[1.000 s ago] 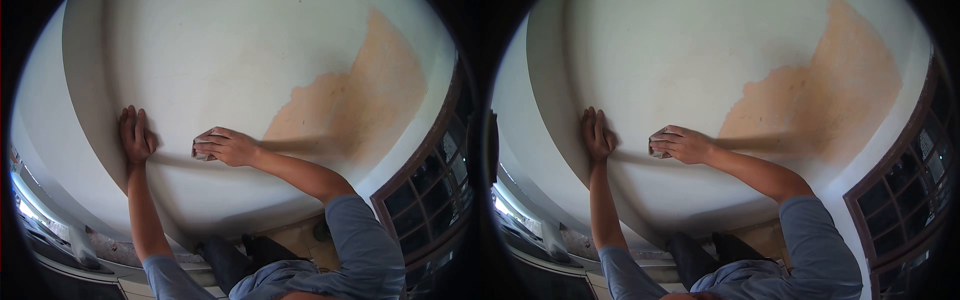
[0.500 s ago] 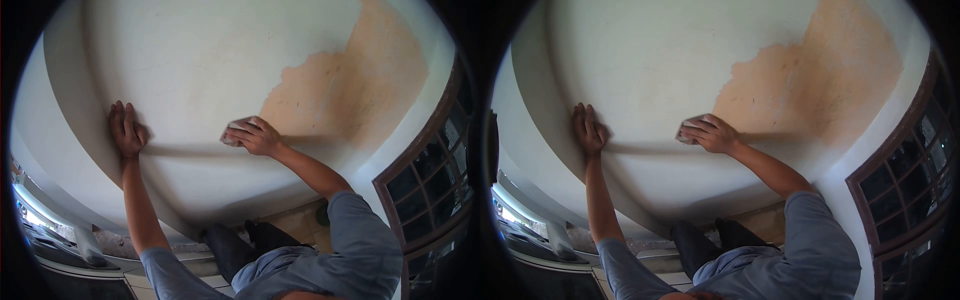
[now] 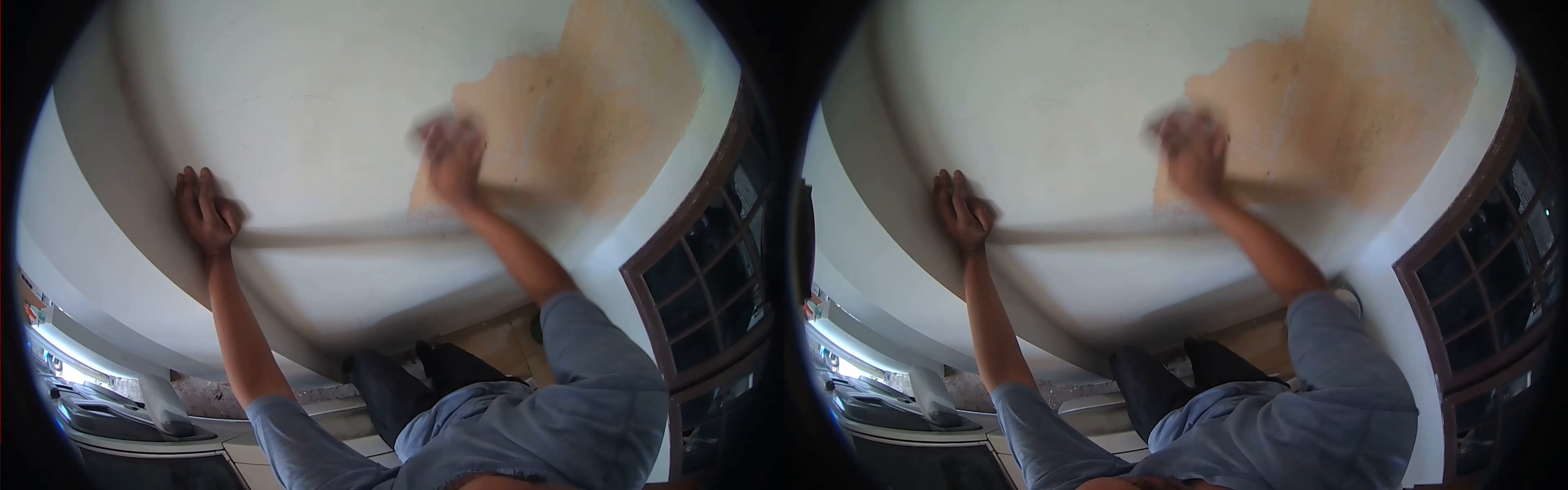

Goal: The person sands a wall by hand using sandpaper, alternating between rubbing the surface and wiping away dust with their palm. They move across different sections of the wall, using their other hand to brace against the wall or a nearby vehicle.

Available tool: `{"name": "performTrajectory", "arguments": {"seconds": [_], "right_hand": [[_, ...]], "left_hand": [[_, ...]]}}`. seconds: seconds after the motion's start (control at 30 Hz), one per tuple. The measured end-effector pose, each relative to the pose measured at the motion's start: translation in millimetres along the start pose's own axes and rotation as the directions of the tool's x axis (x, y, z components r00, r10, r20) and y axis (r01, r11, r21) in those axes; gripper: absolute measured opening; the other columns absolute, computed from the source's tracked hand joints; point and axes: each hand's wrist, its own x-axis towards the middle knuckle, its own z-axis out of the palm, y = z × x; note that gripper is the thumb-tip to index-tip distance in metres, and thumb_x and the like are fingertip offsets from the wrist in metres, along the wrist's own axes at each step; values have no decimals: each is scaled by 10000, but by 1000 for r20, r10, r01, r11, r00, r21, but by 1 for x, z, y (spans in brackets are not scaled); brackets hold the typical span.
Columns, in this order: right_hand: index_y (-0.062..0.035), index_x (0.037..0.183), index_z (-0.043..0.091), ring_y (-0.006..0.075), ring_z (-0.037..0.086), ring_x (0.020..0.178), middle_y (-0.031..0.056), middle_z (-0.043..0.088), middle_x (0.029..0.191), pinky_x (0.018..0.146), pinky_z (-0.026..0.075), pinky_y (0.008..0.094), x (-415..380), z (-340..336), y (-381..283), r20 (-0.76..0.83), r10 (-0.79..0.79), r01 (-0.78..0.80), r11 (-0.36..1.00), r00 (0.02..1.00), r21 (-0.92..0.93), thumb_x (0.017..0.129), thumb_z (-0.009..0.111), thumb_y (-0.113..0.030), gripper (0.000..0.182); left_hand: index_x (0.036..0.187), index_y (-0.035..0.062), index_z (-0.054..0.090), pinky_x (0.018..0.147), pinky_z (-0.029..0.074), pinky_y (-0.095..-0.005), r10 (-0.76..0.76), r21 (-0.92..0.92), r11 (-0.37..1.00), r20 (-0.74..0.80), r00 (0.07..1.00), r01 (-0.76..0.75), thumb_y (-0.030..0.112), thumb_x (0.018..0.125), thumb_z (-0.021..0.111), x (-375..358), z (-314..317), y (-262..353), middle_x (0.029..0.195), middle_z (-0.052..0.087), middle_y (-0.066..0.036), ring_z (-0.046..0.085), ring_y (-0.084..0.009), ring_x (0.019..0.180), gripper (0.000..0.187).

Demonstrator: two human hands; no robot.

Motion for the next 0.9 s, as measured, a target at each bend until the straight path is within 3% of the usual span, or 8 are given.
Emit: {"name": "performTrajectory", "arguments": {"seconds": [0.07,0.23,0.3,0.37,0.47,0.67,0.83,0.9], "right_hand": [[-238,1198,656,105,601,1050,-77,628,1251,949,419,408,-103,8,-40,-15,-503,480,816,864,322,856,579,-177,356],[-253,1164,666,119,631,974,-61,663,1186,847,462,389,-72,6,6,-40,-494,451,756,869,474,811,621,-197,361],[-198,1197,653,262,590,1079,7,633,1238,899,434,485,14,-21,62,-145,-437,455,880,888,133,843,609,-135,362],[-109,1270,600,366,441,1284,82,559,1348,1086,239,547,82,-21,106,-326,7,108,936,945,334,971,461,-216,347],[-86,1294,579,370,368,1355,106,517,1396,1124,174,550,103,-16,108,-386,191,-56,941,903,335,981,427,-232,378],[-227,1183,655,271,488,1225,-9,615,1234,1015,309,587,-208,29,-27,427,-156,-25,922,890,387,914,574,-326,298],[-269,1141,691,178,612,1034,-91,655,1157,896,434,472,-155,15,5,48,-359,304,848,932,434,849,665,-293,294],[-209,1219,654,239,594,1125,-40,618,1281,943,428,515,-72,1,44,39,-423,416,901,905,124,913,593,-294,324]], "left_hand": [[1298,2,549,1030,403,-546,1,13,1000,-4,1000,-1,49,795,423,-1,0,0,1346,488,-261,481,-469,1220,521],[1302,-16,544,1036,400,-542,15,15,1000,6,1000,-15,39,777,414,2,0,-2,1323,500,-278,484,-465,1220,544],[1294,-24,546,1032,407,-543,15,6,1000,11,1000,-15,27,771,405,5,-2,2,1314,509,-277,487,-464,1218,544],[1288,-22,550,1027,416,-538,37,30,999,-7,999,-37,19,770,402,4,0,-2,1310,514,-275,492,-464,1212,540],[1285,-17,554,1025,421,-531,39,34,999,-20,999,-38,24,776,411,6,1,0,1308,515,-269,497,-459,1207,531],[1303,-7,546,1033,414,-527,-1,27,1000,-20,1000,1,53,792,428,-1,-1,4,1310,512,-265,491,-449,1218,528],[1282,-13,564,1035,415,-519,1,35,999,12,1000,-1,85,818,422,0,-1,-2,1316,504,-273,485,-446,1227,495],[1287,-15,558,1030,421,-515,6,29,1000,19,1000,-6,79,820,414,5,-3,0,1314,506,-268,486,-447,1226,498]]}}
